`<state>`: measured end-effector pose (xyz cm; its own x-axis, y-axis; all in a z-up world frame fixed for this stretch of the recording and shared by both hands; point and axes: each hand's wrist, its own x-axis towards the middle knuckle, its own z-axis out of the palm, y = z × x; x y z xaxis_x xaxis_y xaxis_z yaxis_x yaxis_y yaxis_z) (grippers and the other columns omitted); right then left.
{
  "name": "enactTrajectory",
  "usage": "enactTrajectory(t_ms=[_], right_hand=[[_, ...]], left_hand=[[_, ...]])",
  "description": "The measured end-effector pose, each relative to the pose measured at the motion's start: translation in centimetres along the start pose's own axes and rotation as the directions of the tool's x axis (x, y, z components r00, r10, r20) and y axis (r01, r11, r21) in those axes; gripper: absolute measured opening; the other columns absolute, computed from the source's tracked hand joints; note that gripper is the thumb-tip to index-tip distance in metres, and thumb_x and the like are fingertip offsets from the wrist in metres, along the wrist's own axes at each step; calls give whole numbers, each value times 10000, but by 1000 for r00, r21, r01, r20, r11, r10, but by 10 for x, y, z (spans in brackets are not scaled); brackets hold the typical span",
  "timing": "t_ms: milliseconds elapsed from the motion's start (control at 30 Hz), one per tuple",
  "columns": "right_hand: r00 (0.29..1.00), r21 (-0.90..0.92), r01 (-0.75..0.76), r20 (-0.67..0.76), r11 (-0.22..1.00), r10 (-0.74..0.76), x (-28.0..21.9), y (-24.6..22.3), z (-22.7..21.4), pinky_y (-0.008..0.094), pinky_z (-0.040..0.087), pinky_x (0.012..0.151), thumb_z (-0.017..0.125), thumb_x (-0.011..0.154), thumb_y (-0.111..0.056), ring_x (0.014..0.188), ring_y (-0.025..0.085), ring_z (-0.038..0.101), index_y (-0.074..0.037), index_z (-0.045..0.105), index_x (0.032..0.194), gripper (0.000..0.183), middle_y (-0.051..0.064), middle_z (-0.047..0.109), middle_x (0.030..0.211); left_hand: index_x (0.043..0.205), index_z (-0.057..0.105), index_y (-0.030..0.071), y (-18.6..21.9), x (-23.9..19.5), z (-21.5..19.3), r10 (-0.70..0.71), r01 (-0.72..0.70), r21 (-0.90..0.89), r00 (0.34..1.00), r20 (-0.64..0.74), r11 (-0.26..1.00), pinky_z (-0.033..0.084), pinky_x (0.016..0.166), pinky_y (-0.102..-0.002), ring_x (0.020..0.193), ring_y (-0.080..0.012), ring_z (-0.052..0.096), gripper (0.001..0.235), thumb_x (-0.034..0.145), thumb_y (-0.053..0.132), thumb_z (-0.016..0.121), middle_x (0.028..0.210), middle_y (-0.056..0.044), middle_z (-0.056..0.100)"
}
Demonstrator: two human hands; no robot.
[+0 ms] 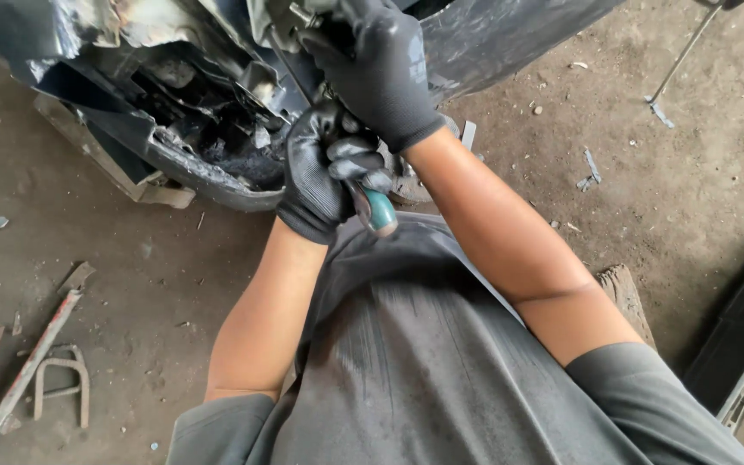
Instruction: The person retrieves a bolt from a plastic container and uses a ratchet wrench to tighten it into the damaged front bumper of a car. They then switch to a screwdriver to further adjust the bumper's attachment points.
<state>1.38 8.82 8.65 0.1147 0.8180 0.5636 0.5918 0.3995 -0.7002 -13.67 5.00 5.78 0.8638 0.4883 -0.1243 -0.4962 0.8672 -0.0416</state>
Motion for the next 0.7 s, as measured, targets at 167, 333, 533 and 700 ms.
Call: enactTrajectory(t_ms=[167, 333, 533, 700], right_hand=[[995, -217, 78, 78, 973, -62, 20, -14, 15, 449, 584, 765, 842, 915, -289, 898, 351, 730, -107, 721, 1129, 306, 148, 745, 1051], [995, -340, 31, 95, 940, 2, 35, -41, 25, 475, 571, 740, 814, 920, -275, 866, 371, 714, -112, 735, 1137, 282, 146, 746, 1013], [988, -339, -127, 41, 932, 149, 43, -56, 39, 428, 585, 749, 809, 888, -226, 875, 357, 732, -99, 737, 1131, 284, 154, 751, 1008], [960, -265, -277, -25, 924, 280, 38, -60, 51, 360, 602, 733, 816, 888, -172, 851, 282, 770, -68, 760, 1083, 229, 150, 759, 971]], left_hand=[[877, 569, 137, 7, 2, -25, -8, 8, 19, 1000, -2, 1000, 419, 643, -321, 538, -82, 356, 250, 993, 352, 515, 644, 84, 375], [778, 554, 145, 4, 4, -16, -30, 38, 55, 990, -138, 998, 484, 632, -413, 491, -120, 386, 289, 948, 369, 483, 564, 69, 364], [786, 582, 108, 2, 11, -46, -143, 164, 89, 968, -205, 982, 509, 596, -406, 478, -155, 435, 410, 970, 448, 443, 591, 4, 459], [767, 565, 156, -6, 14, -80, -159, 142, -96, 968, -196, 985, 459, 512, -301, 528, -191, 513, 414, 1017, 473, 472, 584, -1, 500]])
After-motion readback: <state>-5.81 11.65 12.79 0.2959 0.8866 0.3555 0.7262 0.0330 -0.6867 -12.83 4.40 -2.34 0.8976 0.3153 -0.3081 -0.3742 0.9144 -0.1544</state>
